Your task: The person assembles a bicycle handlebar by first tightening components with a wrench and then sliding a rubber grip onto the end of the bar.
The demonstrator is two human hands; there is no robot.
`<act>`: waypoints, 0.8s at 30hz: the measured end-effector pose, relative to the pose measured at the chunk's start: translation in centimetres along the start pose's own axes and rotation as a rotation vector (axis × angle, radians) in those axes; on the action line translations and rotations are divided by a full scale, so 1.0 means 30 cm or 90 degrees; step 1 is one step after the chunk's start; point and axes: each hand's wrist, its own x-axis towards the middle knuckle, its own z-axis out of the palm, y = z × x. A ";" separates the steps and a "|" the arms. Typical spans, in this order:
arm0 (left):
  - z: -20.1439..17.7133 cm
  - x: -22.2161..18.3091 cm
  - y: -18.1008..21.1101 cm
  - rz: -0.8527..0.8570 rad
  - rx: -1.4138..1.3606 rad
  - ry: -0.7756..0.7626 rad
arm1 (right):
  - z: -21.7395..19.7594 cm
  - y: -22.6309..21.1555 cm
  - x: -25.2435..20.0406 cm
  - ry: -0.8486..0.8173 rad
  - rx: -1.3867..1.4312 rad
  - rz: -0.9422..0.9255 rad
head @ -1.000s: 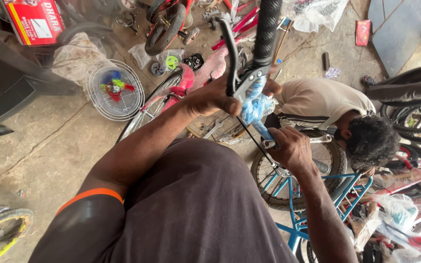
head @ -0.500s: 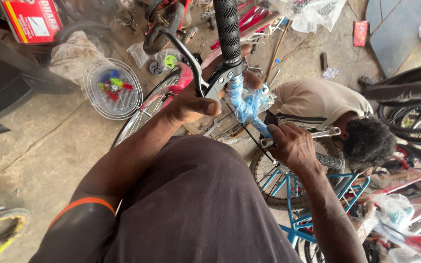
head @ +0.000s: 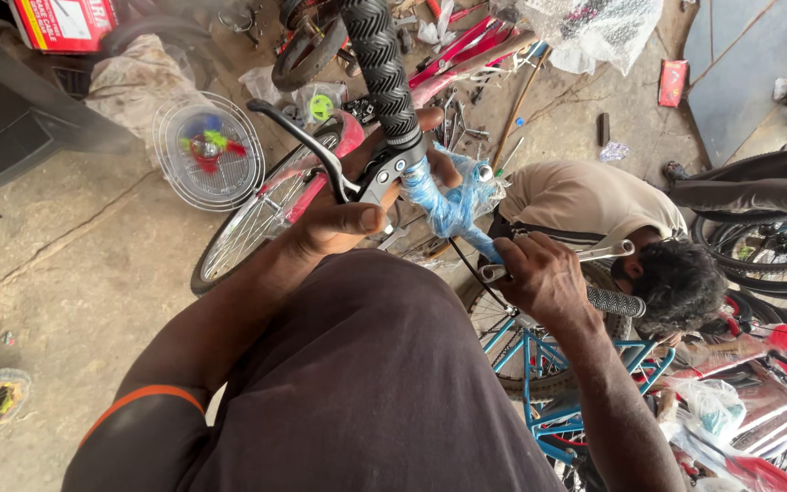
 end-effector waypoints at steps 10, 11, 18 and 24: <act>0.001 0.195 -0.085 0.014 -0.056 0.129 | -0.066 0.053 0.034 0.025 0.147 -0.009; 0.006 0.205 -0.091 0.012 -0.061 0.149 | -0.072 0.057 0.025 0.034 0.177 -0.011; 0.060 0.179 -0.069 0.008 -0.040 0.172 | -0.065 0.056 0.018 0.023 0.159 -0.017; 0.053 0.136 -0.086 0.073 -0.026 0.172 | -0.058 0.064 0.024 -0.044 0.213 0.034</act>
